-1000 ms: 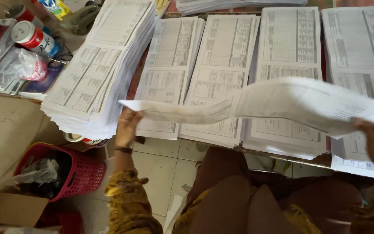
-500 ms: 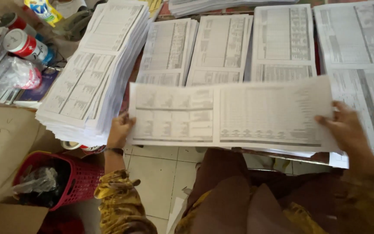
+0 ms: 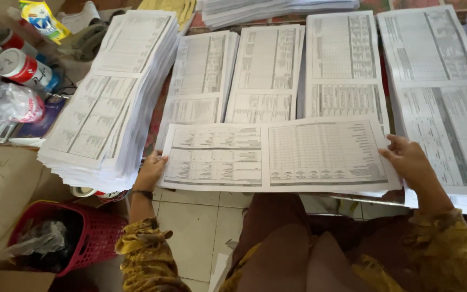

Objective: The person sits at a table and sorts through a large stack of printed papers. They pick up sheets, unfold them, and place them into separate piles on the table surface.

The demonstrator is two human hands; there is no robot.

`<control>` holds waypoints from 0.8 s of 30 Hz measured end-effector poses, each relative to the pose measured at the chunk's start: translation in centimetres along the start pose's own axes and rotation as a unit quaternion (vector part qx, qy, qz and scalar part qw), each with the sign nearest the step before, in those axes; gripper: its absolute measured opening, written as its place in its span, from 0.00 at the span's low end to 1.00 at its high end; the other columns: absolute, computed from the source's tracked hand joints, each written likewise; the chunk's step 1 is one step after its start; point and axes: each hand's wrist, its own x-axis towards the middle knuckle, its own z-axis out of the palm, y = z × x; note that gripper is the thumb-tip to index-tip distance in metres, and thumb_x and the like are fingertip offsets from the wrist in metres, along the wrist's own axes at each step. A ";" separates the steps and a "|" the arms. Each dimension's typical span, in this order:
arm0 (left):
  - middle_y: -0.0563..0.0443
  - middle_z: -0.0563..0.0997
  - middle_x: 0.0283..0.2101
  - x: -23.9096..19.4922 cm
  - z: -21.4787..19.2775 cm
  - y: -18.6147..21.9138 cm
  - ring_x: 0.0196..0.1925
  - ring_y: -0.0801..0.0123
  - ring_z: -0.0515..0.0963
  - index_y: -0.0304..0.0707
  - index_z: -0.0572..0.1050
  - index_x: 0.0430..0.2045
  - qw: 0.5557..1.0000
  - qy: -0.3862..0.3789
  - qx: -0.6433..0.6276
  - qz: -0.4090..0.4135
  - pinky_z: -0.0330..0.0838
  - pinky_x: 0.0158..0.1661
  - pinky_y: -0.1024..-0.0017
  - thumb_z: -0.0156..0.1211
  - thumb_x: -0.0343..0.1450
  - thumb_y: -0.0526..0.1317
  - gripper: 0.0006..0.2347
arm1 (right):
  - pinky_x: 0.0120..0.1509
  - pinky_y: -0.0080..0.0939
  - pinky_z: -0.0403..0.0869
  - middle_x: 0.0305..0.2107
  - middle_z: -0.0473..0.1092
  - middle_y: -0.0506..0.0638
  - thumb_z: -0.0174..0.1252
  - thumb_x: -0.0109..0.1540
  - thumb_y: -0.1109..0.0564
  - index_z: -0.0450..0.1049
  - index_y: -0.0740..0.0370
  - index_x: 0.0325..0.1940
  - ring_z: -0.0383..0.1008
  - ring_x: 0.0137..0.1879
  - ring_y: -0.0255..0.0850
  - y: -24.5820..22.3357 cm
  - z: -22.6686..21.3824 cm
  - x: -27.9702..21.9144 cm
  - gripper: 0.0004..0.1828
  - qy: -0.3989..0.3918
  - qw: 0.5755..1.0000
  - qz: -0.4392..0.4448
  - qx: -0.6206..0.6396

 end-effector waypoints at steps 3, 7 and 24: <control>0.43 0.82 0.52 -0.3 -0.2 -0.1 0.53 0.59 0.81 0.32 0.74 0.50 1.000 -0.005 -0.003 0.009 0.73 0.53 0.65 0.48 0.78 0.41 0.12 | 0.51 0.62 0.81 0.55 0.71 0.70 0.51 0.71 0.64 0.58 0.70 0.77 0.76 0.52 0.64 0.4 0.1 0.0 0.28 -0.004 0.999 -0.013 0.033; 0.39 0.69 0.70 -2.3 -0.2 2.4 0.70 0.54 0.70 0.25 0.60 0.69 1.000 -0.023 0.010 0.010 0.63 0.69 0.63 0.48 0.75 0.41 0.26 | 0.61 0.65 0.76 0.63 0.68 0.69 0.53 0.67 0.68 0.56 0.72 0.77 0.73 0.59 0.65 0.3 0.0 -0.1 0.33 -0.007 0.992 0.010 0.127; 0.46 0.80 0.59 -5.9 0.3 4.2 0.59 0.57 0.79 0.38 0.74 0.59 0.937 -0.016 -0.264 0.227 0.80 0.56 0.59 0.56 0.76 0.37 0.16 | 0.54 0.41 0.78 0.46 0.76 0.52 0.61 0.75 0.58 0.76 0.61 0.51 0.77 0.49 0.43 7.8 -2.7 -2.0 0.04 0.173 0.942 -0.235 0.164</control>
